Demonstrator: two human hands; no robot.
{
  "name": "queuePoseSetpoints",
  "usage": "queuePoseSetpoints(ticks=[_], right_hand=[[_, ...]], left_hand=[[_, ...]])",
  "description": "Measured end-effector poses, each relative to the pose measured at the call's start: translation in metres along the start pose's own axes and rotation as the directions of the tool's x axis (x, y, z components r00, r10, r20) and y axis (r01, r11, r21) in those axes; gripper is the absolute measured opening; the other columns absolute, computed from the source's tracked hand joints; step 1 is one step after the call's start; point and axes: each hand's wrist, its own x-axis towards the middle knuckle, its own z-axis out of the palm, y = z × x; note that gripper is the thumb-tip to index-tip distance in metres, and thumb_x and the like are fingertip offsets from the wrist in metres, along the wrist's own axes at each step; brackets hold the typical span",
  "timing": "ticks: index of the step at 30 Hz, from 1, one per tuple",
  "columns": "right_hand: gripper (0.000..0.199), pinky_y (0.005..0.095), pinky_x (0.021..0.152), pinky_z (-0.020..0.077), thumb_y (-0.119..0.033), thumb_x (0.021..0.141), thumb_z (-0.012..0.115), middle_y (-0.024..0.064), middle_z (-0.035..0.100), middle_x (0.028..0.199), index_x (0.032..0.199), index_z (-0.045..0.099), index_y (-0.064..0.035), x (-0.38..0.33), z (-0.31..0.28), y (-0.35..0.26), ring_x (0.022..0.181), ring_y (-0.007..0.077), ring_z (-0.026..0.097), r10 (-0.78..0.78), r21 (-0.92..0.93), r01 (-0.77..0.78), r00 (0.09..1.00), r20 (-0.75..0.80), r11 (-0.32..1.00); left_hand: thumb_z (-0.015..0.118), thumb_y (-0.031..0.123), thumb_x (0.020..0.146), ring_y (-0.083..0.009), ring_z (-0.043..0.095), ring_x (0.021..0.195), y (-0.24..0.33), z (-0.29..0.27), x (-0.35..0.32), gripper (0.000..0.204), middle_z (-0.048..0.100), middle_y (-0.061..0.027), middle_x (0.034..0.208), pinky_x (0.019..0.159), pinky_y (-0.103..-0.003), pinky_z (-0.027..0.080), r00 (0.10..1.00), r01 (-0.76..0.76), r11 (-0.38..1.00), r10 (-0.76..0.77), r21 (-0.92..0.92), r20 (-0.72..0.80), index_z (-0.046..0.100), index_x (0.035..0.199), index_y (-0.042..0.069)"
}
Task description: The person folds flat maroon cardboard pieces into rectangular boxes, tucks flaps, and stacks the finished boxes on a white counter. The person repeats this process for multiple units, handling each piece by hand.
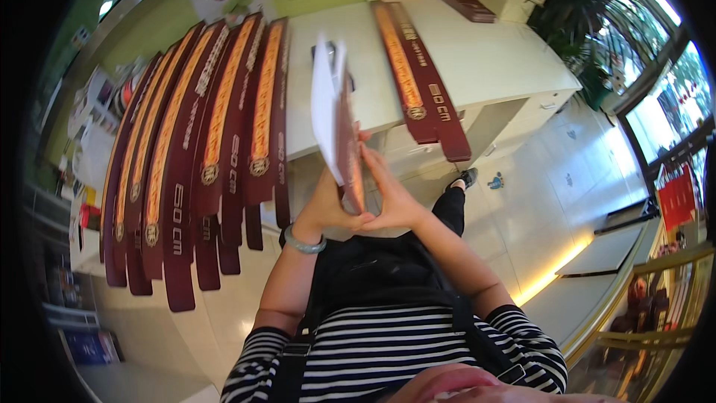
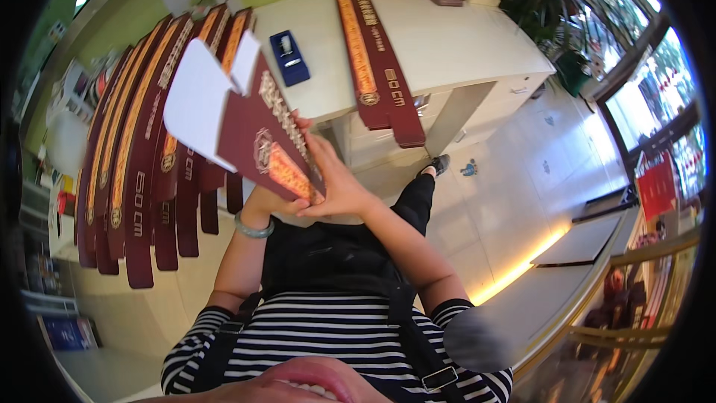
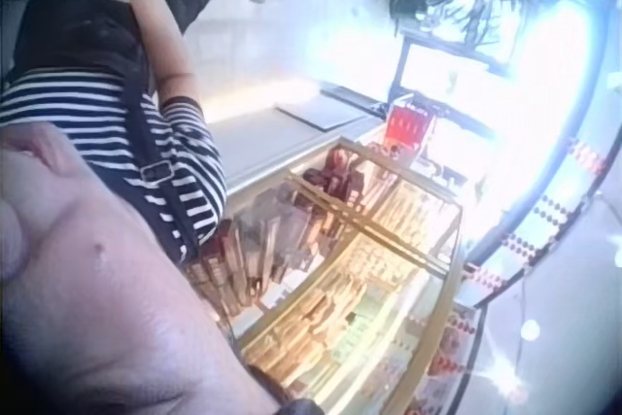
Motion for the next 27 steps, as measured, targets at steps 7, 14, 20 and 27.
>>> queuePoseSetpoints(ticks=[7, 14, 20, 27], right_hand=[[0.105, 0.0450, 0.112, 0.0360, -0.027, 0.058, 0.088, 0.0195, 0.046, 0.143, 0.148, 0.039, -0.0022, -0.007, 0.010, -0.007, 0.136, 0.0382, 0.044, 0.180, 0.104, -0.167, 0.975, -0.128, 0.981], [0.105, 0.0436, 0.109, 0.0390, -0.034, 0.057, 0.094, 0.0209, 0.052, 0.136, 0.143, 0.044, -0.0029, -0.032, 0.006, 0.001, 0.130, 0.0395, 0.049, 0.176, -0.035, -0.185, 0.968, -0.179, 0.982], [0.087, 0.0421, 0.100, 0.0484, -0.031, 0.062, 0.091, 0.0175, 0.062, 0.124, 0.136, 0.054, -0.0036, -0.066, -0.001, 0.019, 0.116, 0.0346, 0.061, 0.216, -0.126, -0.257, 0.937, -0.274, 0.958], [0.103, 0.0436, 0.106, 0.0428, -0.035, 0.067, 0.089, 0.0210, 0.052, 0.138, 0.149, 0.037, -0.0049, -0.102, -0.021, 0.034, 0.126, 0.0387, 0.052, 0.177, -0.272, -0.211, 0.974, -0.145, 0.939]], left_hand=[[0.089, 0.023, 0.062, -0.0234, 0.058, 0.120, -0.005, -0.008, -0.012, 0.087, 0.061, -0.0124, 0.129, 0.103, -0.039, 0.045, 0.989, 0.075, 0.990, -0.059, 0.117, -0.138, 0.050, 0.137, 0.001], [0.084, 0.027, 0.072, -0.0159, 0.063, 0.100, 0.019, 0.006, 0.012, 0.062, 0.066, -0.0065, 0.111, 0.087, -0.033, 0.052, 0.896, -0.091, 0.995, 0.058, -0.052, -0.441, 0.057, 0.120, -0.002], [0.086, 0.025, 0.071, -0.0224, 0.056, 0.117, -0.002, -0.029, 0.012, 0.088, 0.053, -0.0098, 0.129, 0.101, -0.038, 0.048, 0.896, -0.111, 0.961, -0.013, -0.252, -0.443, 0.039, 0.142, 0.001], [0.068, 0.041, 0.078, -0.0259, 0.045, 0.128, 0.061, -0.015, 0.043, 0.091, 0.047, -0.0120, 0.133, 0.114, -0.039, 0.033, 0.908, -0.239, 0.912, 0.088, -0.333, -0.410, 0.029, 0.151, 0.001]])
